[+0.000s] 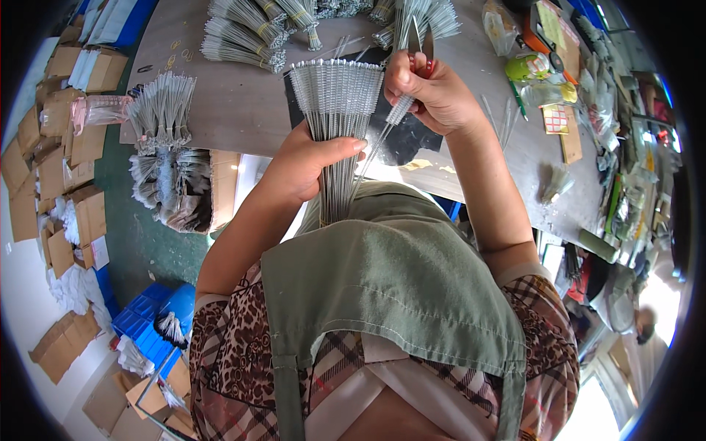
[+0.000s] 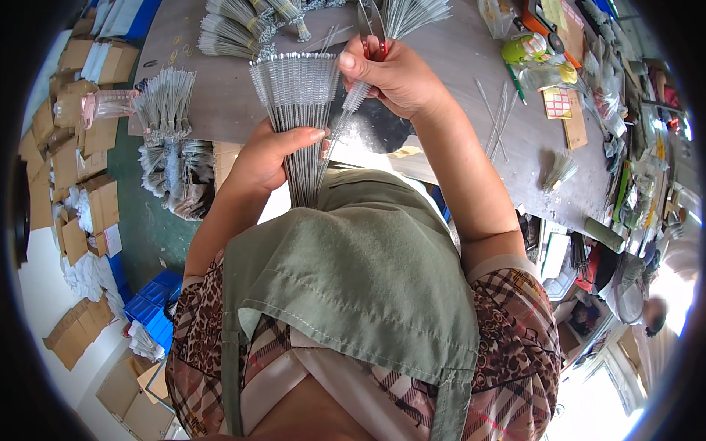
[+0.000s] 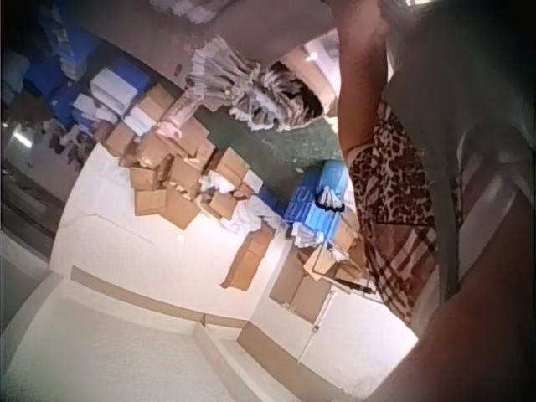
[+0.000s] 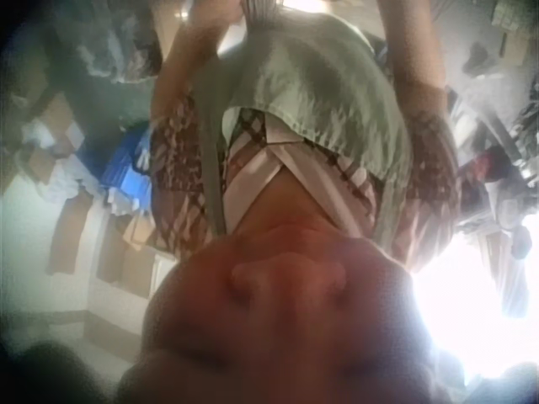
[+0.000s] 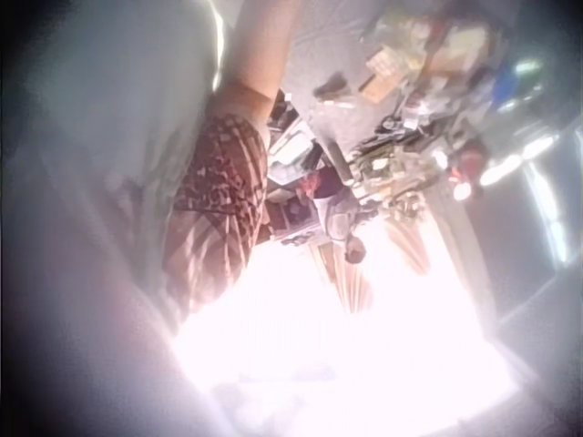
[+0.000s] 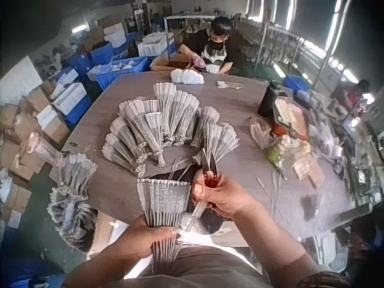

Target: The person trims the ends of bundled wire brushes using red-handled pliers. They hold each bundle, snip the protruding wire tips, and place the finished bundles on the table. The process is repeated for multiple bundles throughout the clip.

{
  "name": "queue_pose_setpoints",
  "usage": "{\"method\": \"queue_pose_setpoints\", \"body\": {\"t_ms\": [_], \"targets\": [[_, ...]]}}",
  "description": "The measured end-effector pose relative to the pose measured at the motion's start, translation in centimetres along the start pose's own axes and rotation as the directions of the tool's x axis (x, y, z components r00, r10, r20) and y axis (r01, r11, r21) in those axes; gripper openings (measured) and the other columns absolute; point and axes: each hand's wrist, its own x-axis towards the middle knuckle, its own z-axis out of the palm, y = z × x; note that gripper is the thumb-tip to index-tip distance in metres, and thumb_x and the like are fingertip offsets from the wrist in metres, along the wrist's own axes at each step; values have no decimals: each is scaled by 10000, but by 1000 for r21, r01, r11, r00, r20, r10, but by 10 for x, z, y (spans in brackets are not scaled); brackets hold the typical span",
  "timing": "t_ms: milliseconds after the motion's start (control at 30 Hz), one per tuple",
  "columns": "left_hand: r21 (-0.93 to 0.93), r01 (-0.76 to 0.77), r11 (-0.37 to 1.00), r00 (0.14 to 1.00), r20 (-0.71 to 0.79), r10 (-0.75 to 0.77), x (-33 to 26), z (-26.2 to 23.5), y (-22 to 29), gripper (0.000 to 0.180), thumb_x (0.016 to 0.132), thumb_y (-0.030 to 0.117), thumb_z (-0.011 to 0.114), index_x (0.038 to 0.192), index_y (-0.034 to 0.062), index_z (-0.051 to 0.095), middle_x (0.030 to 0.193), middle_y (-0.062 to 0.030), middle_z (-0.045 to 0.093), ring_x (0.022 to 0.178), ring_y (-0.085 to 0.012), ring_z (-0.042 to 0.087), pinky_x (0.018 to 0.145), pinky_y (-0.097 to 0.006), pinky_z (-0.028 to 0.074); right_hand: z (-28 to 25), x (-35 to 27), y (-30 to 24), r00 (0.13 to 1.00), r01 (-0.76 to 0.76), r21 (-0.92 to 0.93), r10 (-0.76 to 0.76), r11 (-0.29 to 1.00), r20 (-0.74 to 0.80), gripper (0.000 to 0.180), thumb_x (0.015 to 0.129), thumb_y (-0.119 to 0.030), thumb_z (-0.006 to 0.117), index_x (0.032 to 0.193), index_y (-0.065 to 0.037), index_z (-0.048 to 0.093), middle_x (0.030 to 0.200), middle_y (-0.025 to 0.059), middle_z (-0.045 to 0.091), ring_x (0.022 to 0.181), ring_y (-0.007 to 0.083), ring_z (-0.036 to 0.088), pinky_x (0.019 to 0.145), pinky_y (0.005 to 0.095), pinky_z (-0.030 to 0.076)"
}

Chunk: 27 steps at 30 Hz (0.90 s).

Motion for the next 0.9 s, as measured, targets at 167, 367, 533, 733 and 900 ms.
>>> {"method": "queue_pose_setpoints", "body": {"t_ms": [167, 367, 533, 733, 900], "targets": [[11, -13, 1000, 1000, 3, 13, 1, 6, 0, 276, 732, 42, 642, 982, -51, 573, 879, -122, 633, 770, -188, 618, 712, -307, 502, 1, -8, -6, 997, -23, 2, 23, 1000, -77, 298, 758, -337, 712, 707, -122, 512, 606, -50, 442, 554, 38, 453, 430, 160, 283], [17, -26, 1000, 998, 51, 25, 3, 14, 2, 313, 730, 49, 639, 1018, -46, 561, 901, -121, 637, 795, -187, 620, 735, -303, 502, -13, -18, -2, 995, -18, -46, 13, 999, -102, 292, 771, -326, 702, 705, -126, 501, 613, -51, 439, 516, 39, 394, 417, 181, 251], [48, -7, 999, 996, 86, 3, 9, 16, 1, 288, 728, 47, 638, 994, -43, 576, 890, -129, 638, 795, -190, 624, 728, -310, 507, -10, -24, -12, 998, 31, 156, -23, 987, -52, 268, 800, -285, 674, 720, -117, 482, 627, -40, 439, 545, 57, 387, 450, 186, 267], [46, 35, 998, 988, 148, -42, 16, 23, 1, 280, 732, 40, 634, 992, -47, 577, 886, -133, 638, 763, -192, 629, 699, -315, 518, -9, -36, -21, 987, 86, 51, -78, 995, -139, 266, 794, -305, 676, 770, -92, 518, 667, -37, 449, 617, 81, 432, 538, 212, 357], [29, 44, 999, 981, 188, -49, 22, 32, 1, 289, 726, 29, 636, 1000, -41, 575, 886, -134, 636, 759, -194, 627, 690, -312, 520, -24, -51, -17, 974, 104, 85, -84, 991, -208, 306, 785, -332, 677, 785, -94, 484, 742, -46, 458, 673, 72, 465, 641, 208, 393]]}}
